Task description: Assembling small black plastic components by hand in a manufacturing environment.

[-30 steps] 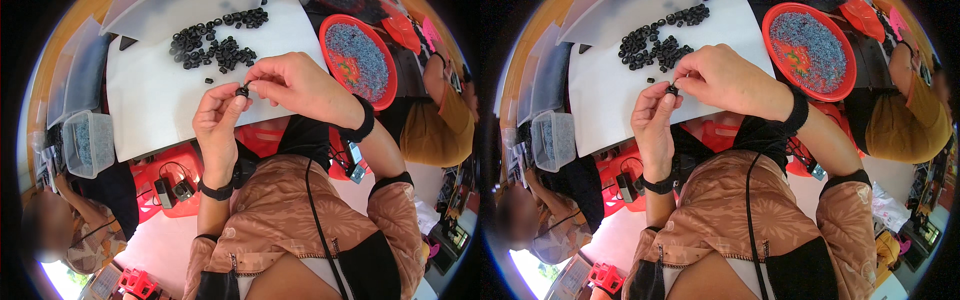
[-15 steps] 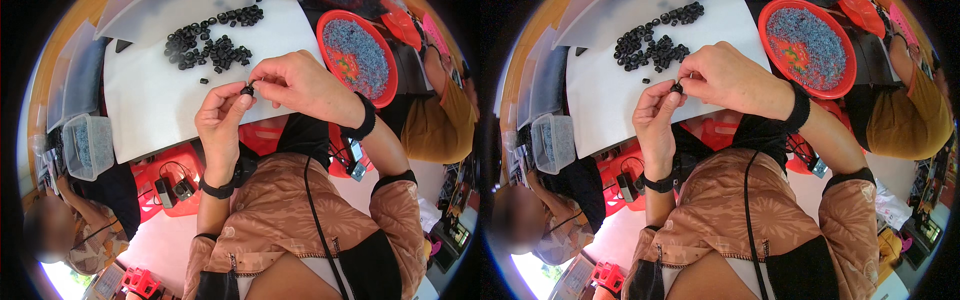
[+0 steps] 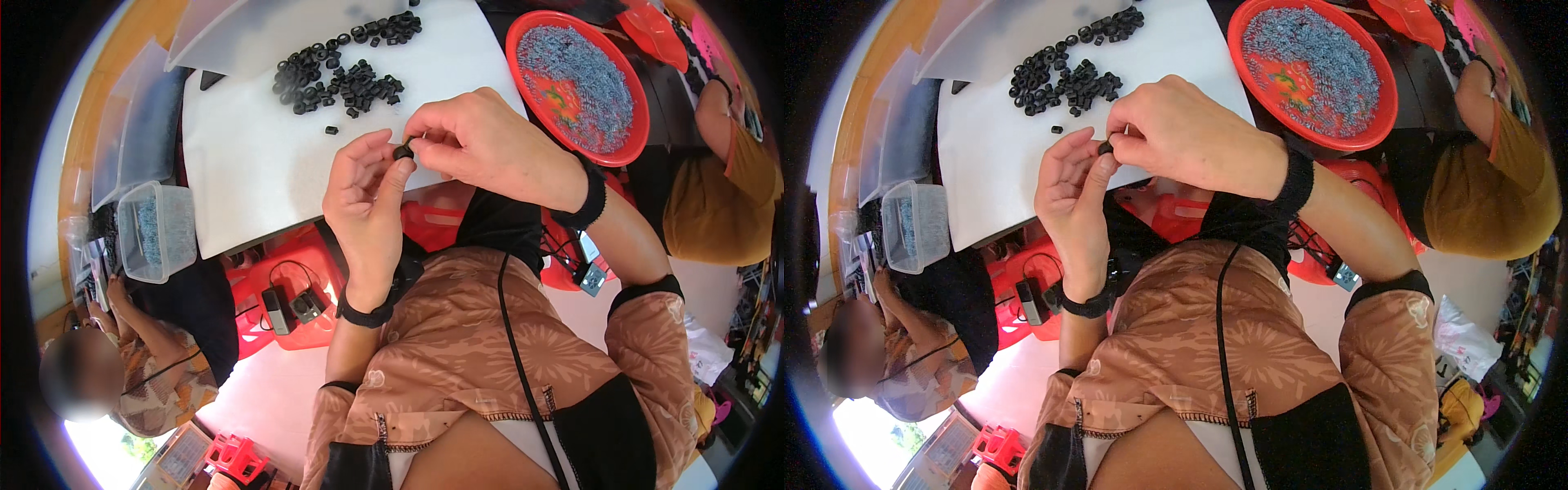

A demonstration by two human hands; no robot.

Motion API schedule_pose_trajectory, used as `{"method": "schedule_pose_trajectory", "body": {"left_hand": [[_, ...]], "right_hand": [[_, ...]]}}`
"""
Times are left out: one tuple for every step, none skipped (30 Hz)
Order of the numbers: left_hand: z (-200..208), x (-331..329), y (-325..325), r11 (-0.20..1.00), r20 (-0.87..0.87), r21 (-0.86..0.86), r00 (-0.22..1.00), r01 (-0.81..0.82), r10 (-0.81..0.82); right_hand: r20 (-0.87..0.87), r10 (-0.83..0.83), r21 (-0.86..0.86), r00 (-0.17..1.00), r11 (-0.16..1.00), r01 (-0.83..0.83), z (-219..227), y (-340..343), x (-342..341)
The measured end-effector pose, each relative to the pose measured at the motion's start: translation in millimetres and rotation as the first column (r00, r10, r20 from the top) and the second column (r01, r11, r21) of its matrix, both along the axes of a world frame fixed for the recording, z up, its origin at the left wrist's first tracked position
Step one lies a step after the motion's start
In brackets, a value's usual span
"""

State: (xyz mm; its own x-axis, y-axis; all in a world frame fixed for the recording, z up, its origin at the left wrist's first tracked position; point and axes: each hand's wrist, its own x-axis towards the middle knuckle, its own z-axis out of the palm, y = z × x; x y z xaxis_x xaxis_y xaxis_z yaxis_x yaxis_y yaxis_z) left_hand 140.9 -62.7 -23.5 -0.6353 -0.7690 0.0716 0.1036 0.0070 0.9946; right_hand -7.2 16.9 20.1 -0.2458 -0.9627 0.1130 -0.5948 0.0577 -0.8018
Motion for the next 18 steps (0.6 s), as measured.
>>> {"method": "schedule_pose_trajectory", "body": {"left_hand": [[0.2,-0.1,2.7,1.000,0.000,-0.008,1.000,0.005,-0.005],[-0.1,-0.4,5.5,0.999,0.001,-0.044,1.000,-0.001,0.001],[0.3,-0.4,8.2,0.997,0.002,-0.080,1.000,-0.009,0.010],[1.4,-0.7,11.0,0.996,0.002,-0.088,1.000,-0.006,0.006],[2.5,-1.0,13.7,0.996,-0.005,-0.086,1.000,-0.017,0.017],[3.3,-1.6,16.6,0.996,-0.013,-0.084,1.000,-0.027,0.026],[4.9,-2.0,19.4,0.996,-0.014,-0.091,1.000,-0.024,0.022],[7.0,-2.5,22.3,0.999,-0.011,-0.033,1.000,-0.021,0.020],[9.0,-2.3,24.7,1.000,-0.007,0.024,1.000,-0.019,0.020],[5.3,-1.8,25.2,1.000,-0.008,0.016,1.000,-0.018,0.018],[-2.6,-0.8,24.0,0.998,-0.015,0.067,1.000,0.020,-0.019],[-5.7,-0.6,23.8,0.991,-0.024,0.119,0.998,0.061,-0.059],[-6.2,0.5,25.1,0.991,-0.025,0.113,0.998,0.066,-0.063],[-5.7,1.4,26.7,0.988,-0.027,0.139,0.998,0.065,-0.062],[-5.2,2.1,28.3,0.984,-0.028,0.167,0.998,0.065,-0.061],[-3.8,2.3,29.2,0.984,-0.028,0.165,0.997,0.069,-0.065],[-1.4,2.3,29.6,0.985,-0.005,0.153,0.997,0.074,-0.074],[0.4,2.4,29.9,0.987,0.019,0.142,0.997,0.077,-0.080]], "right_hand": [[0.000,-0.005,-0.008,1.000,1.000,0.005,-2.7,2.4,0.5],[-0.073,-0.009,-0.047,0.997,0.999,0.006,-6.5,4.3,1.8],[-0.146,-0.014,-0.086,0.989,0.996,0.001,-8.1,6.1,3.1],[-0.145,-0.018,-0.094,0.989,0.996,0.005,-7.0,8.5,4.3],[-0.153,-0.021,-0.085,0.988,0.996,0.008,-5.5,10.9,5.5],[-0.161,-0.024,-0.076,0.987,0.997,0.012,-4.2,14.1,6.0],[-0.162,-0.029,-0.083,0.986,0.996,0.015,-2.7,17.6,5.5],[-0.125,-0.024,-0.073,0.992,0.997,0.015,-1.2,20.9,4.3],[-0.088,-0.019,-0.065,0.996,0.998,0.013,0.0,23.5,3.8],[-0.089,-0.021,-0.073,0.996,0.997,0.015,0.0,25.4,4.0],[-0.077,-0.015,-0.064,0.997,0.998,0.010,-0.8,26.5,4.6],[-0.065,-0.013,-0.055,0.998,0.998,0.009,-1.2,27.9,4.9],[-0.066,-0.018,-0.060,0.998,0.998,0.014,-1.8,29.4,4.9],[-0.062,-0.008,-0.062,0.998,0.998,0.004,-2.7,30.6,4.8],[-0.056,0.003,-0.061,0.998,0.998,-0.006,-3.2,32.4,4.7],[-0.056,-0.002,-0.062,0.998,0.998,-0.002,-3.0,34.1,4.2],[-0.043,-0.001,-0.051,0.999,0.999,-0.001,-2.6,35.5,3.8],[-0.030,0.002,-0.039,1.000,0.999,-0.003,-2.5,36.1,3.6]]}}
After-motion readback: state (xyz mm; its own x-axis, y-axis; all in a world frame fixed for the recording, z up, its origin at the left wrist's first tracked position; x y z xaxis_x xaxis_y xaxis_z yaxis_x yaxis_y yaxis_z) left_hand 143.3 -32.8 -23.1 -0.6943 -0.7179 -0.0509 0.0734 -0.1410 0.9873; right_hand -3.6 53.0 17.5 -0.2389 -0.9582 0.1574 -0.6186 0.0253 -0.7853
